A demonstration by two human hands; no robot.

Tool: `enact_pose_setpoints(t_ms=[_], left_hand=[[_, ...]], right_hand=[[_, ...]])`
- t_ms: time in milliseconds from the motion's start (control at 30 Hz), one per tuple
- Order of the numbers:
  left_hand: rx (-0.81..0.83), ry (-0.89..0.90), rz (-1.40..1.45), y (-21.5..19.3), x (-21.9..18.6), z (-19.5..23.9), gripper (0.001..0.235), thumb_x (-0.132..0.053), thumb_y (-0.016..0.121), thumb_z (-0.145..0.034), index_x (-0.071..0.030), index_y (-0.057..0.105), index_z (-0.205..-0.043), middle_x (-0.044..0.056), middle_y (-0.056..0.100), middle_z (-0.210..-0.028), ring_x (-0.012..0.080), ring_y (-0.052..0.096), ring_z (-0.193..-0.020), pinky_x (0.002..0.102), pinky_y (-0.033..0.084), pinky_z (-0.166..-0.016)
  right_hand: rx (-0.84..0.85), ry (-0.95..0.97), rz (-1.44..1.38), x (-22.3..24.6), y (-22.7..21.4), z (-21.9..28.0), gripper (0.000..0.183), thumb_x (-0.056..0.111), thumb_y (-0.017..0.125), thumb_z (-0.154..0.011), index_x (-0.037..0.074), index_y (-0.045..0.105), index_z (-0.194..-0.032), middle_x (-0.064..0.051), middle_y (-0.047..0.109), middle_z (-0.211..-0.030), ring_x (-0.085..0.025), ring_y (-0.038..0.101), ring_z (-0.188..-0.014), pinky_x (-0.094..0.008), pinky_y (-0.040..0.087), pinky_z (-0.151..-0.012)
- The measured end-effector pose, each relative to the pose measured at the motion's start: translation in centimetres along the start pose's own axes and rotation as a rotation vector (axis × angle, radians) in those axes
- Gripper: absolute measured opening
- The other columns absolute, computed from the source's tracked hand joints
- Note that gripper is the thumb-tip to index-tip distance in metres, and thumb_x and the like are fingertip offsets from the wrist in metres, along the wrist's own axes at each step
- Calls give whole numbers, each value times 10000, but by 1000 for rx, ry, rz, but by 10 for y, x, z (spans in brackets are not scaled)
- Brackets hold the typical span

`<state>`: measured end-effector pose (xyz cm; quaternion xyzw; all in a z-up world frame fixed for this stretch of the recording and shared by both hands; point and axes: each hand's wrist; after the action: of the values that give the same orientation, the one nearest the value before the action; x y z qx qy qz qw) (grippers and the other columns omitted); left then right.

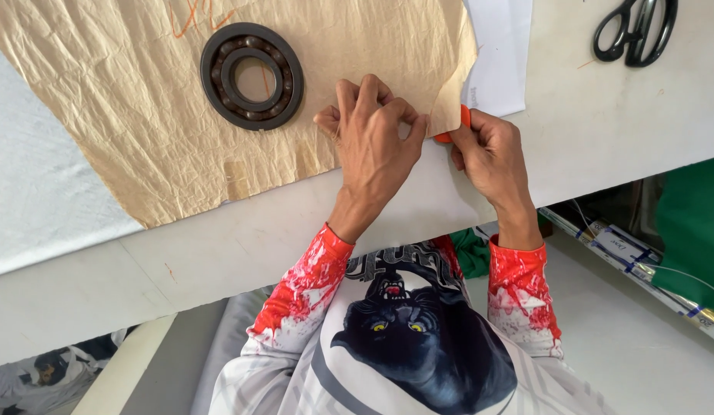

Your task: The person is cutting out a fabric piece from a larger sheet of white fabric using a brown paper pattern and large fabric scissors.

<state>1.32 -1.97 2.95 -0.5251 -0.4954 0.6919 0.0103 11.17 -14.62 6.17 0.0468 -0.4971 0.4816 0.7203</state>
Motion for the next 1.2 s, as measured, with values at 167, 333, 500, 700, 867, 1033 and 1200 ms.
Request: enact_pose_setpoints(t_ms=[167,333,500,700,867,1033,1200], left_hand=[[-11,-37,-71,3,-3,-1,199,-263,736,-798,-156,700,-635,-26,468,-878,255,420,-924,472,233,-718],[-25,-43,-82,5,-3,-1,209,-246,766,-762,-174,666,-593,-43,472,-858,248,413,-907,469,221,-736],[-54,-22,-40,10,0,0,237,-198,782,-747,-125,617,-593,-18,463,-872,264,402,-903,459,242,-720],[-71,24,-16,12,0,3,279,-289,798,-795,-111,647,-642,0,483,-878,268,416,-920,478,246,-752],[-123,128,-33,36,-10,7,652,-800,650,-747,-161,536,-819,-1,544,-956,218,437,-957,414,259,-898],[-7,192,33,32,-15,-2,87,-146,585,-872,-113,548,-943,50,744,-759,239,520,-894,435,245,-823],[-254,33,-20,-21,0,22,208,-135,715,-879,-247,666,-1048,-125,706,-831,118,641,-891,410,226,-890]], right_hand=[[22,55,36,6,-2,-2,434,334,611,-1077,89,600,-720,-12,497,-551,-87,382,-512,-233,312,-520],[0,-99,167,9,0,-3,428,128,517,-1010,170,271,-663,88,228,-614,-60,202,-601,-261,156,-543],[92,-218,367,-3,-10,-15,388,167,546,-1021,133,415,-657,58,395,-586,-80,290,-558,-297,210,-532],[52,-66,170,14,-59,19,433,113,549,-963,133,290,-617,32,265,-561,-84,262,-547,-262,204,-528],[-121,164,194,-54,-97,44,516,215,640,-1063,95,431,-607,-13,438,-562,-108,366,-545,-269,301,-538],[-362,186,435,-107,-117,55,576,530,830,-974,75,597,-709,25,452,-600,-94,340,-577,-270,324,-574],[-568,-27,374,-122,-132,58,396,272,871,-1092,27,692,-839,-20,582,-682,-106,469,-628,-290,411,-601]])
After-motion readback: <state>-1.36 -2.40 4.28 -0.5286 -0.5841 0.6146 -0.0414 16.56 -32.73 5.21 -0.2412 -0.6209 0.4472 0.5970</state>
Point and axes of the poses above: each hand's wrist, its own z-axis away from the middle knuckle, its own y-axis out of the palm, x = y × z
